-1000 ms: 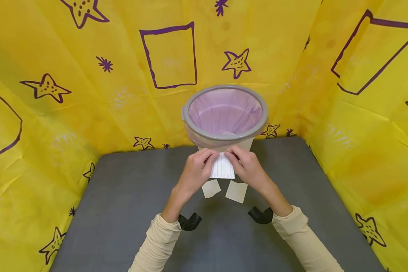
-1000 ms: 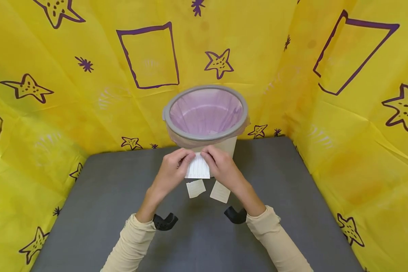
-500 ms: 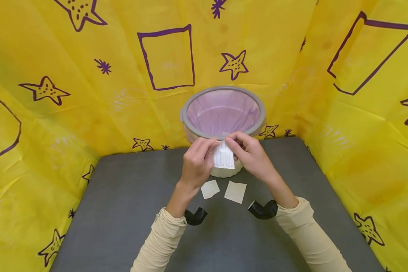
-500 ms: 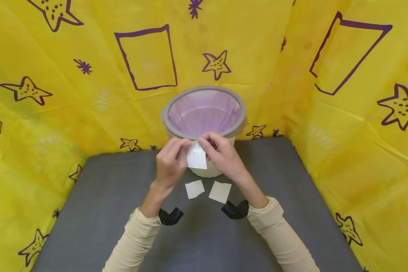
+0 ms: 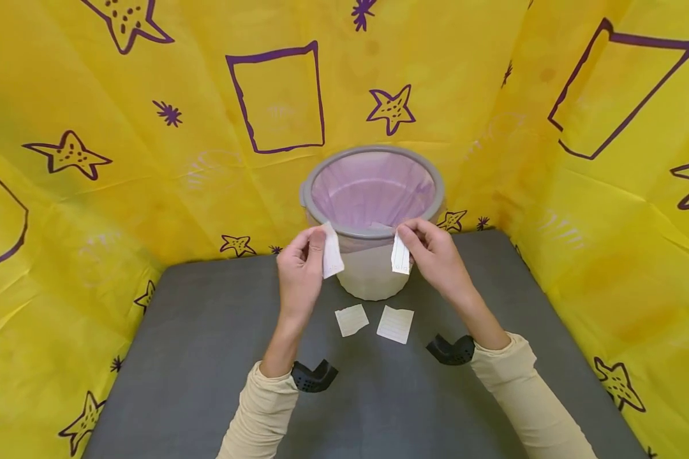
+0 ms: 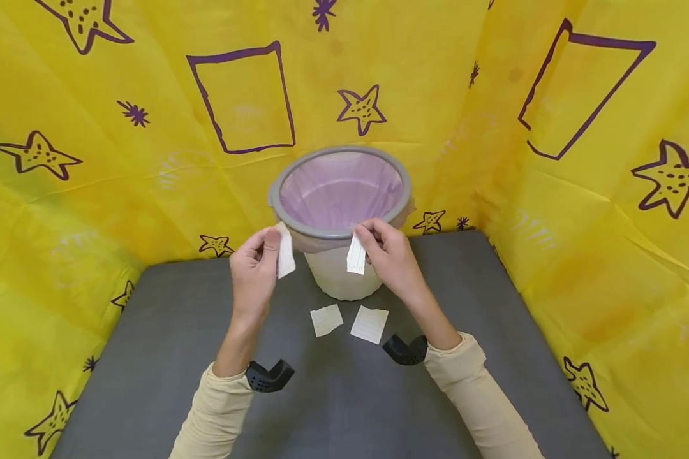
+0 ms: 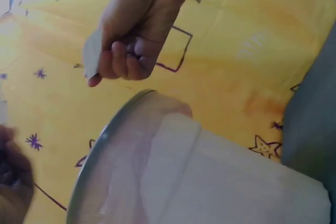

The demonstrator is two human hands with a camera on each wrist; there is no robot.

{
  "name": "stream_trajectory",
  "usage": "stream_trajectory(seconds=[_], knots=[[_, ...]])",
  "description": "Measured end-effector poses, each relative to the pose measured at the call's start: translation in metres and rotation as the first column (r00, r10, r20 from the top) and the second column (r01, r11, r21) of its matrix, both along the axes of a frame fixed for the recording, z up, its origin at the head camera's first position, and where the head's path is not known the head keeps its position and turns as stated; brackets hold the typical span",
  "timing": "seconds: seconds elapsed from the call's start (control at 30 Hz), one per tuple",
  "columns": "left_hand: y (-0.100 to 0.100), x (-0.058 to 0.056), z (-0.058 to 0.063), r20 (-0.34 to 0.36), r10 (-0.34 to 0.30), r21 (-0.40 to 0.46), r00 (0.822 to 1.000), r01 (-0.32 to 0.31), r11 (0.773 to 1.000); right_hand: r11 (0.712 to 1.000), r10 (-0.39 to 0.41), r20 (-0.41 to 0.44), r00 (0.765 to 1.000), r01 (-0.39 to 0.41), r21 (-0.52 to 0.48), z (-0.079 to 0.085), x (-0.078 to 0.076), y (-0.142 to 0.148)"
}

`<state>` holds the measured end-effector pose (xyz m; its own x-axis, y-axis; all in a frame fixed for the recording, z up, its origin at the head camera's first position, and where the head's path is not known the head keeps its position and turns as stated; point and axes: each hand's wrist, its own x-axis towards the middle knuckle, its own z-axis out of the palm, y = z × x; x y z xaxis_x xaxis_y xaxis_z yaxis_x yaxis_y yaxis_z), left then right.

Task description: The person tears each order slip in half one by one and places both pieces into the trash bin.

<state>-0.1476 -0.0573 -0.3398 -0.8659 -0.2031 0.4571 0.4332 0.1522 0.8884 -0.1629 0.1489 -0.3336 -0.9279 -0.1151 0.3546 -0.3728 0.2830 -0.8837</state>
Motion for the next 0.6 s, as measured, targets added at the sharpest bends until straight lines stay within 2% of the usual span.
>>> stream_trajectory(seconds=[0.07, 0.13, 0.2, 0.33, 0.43, 0.6], knots=[[-0.008, 0.0, -0.001, 0.1, -0.08, -0.059, 0.992, 0.086, 0.995, 1.0, 0.013, 0.013, 1.0, -0.013, 0.016, -0.002, -0.001, 0.004], [-0.017, -0.001, -0.005, 0.194, -0.158, -0.142, 0.968, 0.187, 0.972, 0.999, 0.05, 0.057, 0.997, -0.051, 0.015, -0.004, -0.001, 0.01], [-0.029, -0.002, -0.011, 0.261, -0.183, -0.198, 0.948, 0.238, 0.951, 0.996, 0.093, 0.124, 0.988, -0.094, 0.007, -0.007, -0.002, 0.02], [-0.066, -0.004, -0.026, 0.402, -0.143, -0.211, 0.904, 0.244, 0.947, 0.991, 0.13, 0.283, 0.95, -0.126, -0.031, -0.016, -0.012, 0.052], [-0.091, -0.009, -0.035, 0.498, -0.12, -0.18, 0.859, 0.238, 0.954, 0.994, 0.109, 0.357, 0.928, -0.095, -0.056, -0.023, -0.023, 0.078], [-0.112, -0.022, -0.041, 0.567, -0.12, -0.178, 0.815, 0.264, 0.948, 0.993, 0.117, 0.415, 0.902, -0.104, -0.054, -0.026, -0.037, 0.102]])
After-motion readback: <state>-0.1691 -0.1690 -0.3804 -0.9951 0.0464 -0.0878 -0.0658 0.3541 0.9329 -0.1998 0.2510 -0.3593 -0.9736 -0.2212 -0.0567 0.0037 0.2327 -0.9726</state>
